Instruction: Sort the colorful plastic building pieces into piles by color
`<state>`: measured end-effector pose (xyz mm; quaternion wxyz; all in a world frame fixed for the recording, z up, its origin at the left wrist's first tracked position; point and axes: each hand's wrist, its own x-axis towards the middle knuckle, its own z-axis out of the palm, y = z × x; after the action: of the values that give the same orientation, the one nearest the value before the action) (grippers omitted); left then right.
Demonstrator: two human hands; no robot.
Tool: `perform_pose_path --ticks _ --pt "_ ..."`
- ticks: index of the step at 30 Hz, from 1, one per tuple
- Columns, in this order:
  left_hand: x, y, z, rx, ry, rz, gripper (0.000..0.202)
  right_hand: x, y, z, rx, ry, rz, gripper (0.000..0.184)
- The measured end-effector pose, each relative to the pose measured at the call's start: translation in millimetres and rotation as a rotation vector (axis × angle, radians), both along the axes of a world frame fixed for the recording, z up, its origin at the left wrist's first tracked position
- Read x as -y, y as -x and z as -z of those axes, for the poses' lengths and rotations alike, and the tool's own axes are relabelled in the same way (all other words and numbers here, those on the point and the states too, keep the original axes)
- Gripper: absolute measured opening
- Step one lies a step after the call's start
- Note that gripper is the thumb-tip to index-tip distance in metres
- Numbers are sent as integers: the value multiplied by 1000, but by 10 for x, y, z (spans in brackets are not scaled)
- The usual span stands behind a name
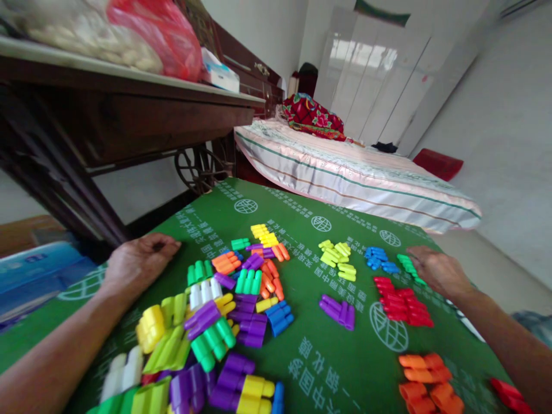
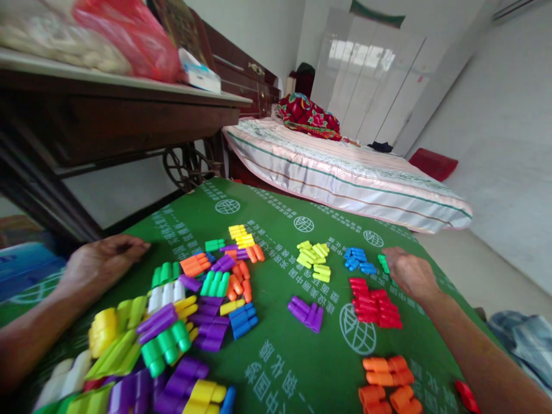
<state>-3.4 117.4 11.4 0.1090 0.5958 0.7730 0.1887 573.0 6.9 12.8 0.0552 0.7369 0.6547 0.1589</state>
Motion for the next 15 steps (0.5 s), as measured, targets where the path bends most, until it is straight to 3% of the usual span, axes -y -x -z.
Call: perform_pose_path --ticks 7,12,15 --pt "70 -28 -12 50 -25 53 38 -421 1439 -306 -217 -105 -465 29" --pt "84 -40 -40 43 -36 45 38 -744 2622 -457 -325 -17 -731 25" --pt "85 -20 -36 49 -29 54 38 -950 3172 -461 -313 56 -830 28"
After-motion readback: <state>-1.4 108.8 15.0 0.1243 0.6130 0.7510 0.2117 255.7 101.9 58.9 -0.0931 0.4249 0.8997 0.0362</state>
